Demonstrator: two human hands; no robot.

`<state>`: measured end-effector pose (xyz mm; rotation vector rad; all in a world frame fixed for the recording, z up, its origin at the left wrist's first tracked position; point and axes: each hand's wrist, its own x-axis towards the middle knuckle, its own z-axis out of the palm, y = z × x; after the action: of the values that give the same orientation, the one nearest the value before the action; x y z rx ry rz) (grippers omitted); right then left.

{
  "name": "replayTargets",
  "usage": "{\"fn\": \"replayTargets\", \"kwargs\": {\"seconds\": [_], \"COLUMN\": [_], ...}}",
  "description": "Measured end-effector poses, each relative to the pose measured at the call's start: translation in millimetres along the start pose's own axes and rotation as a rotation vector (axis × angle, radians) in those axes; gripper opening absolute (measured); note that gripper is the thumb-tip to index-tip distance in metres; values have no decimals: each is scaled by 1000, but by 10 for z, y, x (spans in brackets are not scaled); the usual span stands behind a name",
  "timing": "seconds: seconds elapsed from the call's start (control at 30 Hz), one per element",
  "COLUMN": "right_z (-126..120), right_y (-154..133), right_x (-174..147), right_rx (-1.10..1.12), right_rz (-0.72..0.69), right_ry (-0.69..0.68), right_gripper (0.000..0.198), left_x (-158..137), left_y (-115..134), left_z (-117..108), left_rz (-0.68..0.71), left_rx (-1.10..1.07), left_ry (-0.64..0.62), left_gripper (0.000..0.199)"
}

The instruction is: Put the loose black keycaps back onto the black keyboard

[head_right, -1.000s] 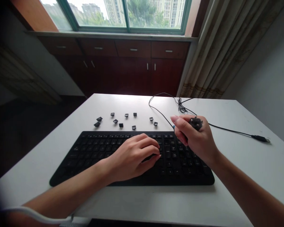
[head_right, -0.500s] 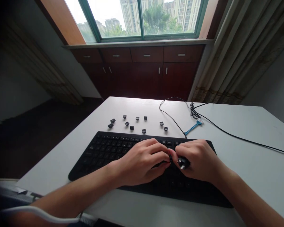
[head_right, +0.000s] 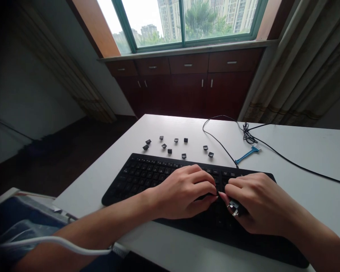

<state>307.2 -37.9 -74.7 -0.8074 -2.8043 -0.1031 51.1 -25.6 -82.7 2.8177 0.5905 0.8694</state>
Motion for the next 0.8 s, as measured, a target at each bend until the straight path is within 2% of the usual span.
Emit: {"fn": "replayTargets", "kwargs": {"seconds": [0.2,0.47,0.8], "right_z": [-25,0,-23], "right_y": [-11,-40,-64], "right_x": [28,28,31], "right_rx": [30,81,106], "right_rz": [-18,15,-2], "right_ry": [68,19,64], "right_gripper": [15,17,16], "left_x": [-5,-2,-12], "left_y": [-8,1,17], "left_z": [10,-2,-27], "left_rz": [9,11,25], "left_rx": [17,39,77], "left_ry": [-12,-14,-19], "left_gripper": [24,25,25]}}
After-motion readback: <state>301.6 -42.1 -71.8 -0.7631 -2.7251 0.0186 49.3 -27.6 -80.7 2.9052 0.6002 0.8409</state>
